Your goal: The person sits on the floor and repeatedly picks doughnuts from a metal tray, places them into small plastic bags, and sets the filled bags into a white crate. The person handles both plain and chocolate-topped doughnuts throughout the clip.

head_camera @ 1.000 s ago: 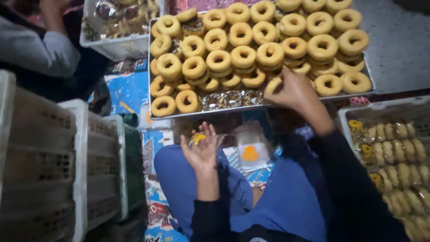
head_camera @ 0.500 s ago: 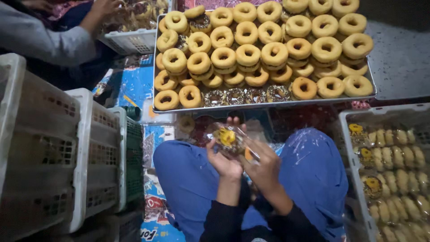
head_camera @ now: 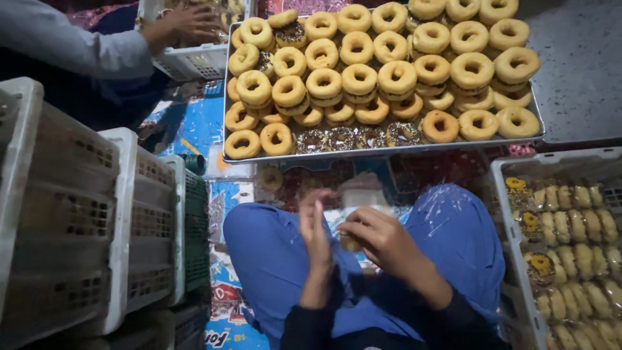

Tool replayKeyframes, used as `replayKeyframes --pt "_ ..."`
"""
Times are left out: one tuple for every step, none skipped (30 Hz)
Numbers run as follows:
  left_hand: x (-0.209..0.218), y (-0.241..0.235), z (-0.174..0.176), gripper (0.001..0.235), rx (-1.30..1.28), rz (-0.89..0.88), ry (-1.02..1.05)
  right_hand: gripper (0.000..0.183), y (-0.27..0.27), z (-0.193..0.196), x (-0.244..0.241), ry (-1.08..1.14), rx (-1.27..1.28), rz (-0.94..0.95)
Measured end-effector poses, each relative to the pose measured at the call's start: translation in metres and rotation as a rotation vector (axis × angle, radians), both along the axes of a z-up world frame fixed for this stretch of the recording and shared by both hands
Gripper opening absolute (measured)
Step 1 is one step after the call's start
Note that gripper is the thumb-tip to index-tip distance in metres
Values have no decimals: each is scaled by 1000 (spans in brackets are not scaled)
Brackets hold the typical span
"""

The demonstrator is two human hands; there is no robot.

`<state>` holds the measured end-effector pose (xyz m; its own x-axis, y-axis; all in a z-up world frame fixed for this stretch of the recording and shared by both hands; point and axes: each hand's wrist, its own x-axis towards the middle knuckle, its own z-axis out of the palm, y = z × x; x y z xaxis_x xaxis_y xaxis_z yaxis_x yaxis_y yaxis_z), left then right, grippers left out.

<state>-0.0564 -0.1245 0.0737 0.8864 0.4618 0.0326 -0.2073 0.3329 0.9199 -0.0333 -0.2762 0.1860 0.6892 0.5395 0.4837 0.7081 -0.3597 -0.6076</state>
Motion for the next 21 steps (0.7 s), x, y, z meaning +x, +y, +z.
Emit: replayKeyframes --pt "-10 2 3 31 -47 -158 75 38 -2 6 5 199 -43 78" --pt "-21 6 6 29 -91 -373 145 39 -4 12 4 357 -36 2" --pt "-31 11 10 27 -119 -581 217 39 -7 17 3 515 -29 -74" --pt "-35 13 14 25 -100 -674 239 40 -9 23 4 665 -28 -143" --pt "-40 14 21 24 -67 -720 250 35 -10 29 4 531 -2 -77" --pt "-40 16 28 23 -27 -740 247 30 -11 36 7 390 26 -8" --pt "-41 17 36 22 30 -731 240 25 -10 43 9 250 53 60" --pt "-40 19 46 21 104 -723 224 28 -10 50 10 168 21 82" --pt "-40 20 55 22 186 -702 206 32 -10 57 11 86 -12 104" --pt "-40 21 64 21 231 -708 186 36 -11 63 12 7 -47 125" --pt "-40 22 73 21 277 -713 166 35 -13 67 12 -21 -66 146" --pt "-39 24 81 20 322 -717 147 33 -13 70 12 -49 -83 168" --pt "-37 26 87 18 433 -721 153 32 -13 70 11 -77 -101 190" --pt "-37 27 92 18 542 -722 162 30 -12 67 10 -73 -112 217" --pt "-37 28 95 18 651 -721 171 29 -12 61 10 -68 -124 244" --pt "-39 30 96 19 680 -733 139 28 -12 54 11 -63 -135 271" --pt "-41 31 97 20 709 -744 107 25 -11 44 15 -44 -131 280" --pt "-42 35 96 21 739 -757 74 22 -11 34 20 -26 -125 288" --pt "-45 39 95 23 756 -726 137 21 -11 23 26 -9 -120 296" --pt "-47 45 93 27 775 -693 198 17 -13 12 38 -37 -112 201" --pt "-49 51 91 33 793 -659 260 14 -17 3 53 -64 -104 105"
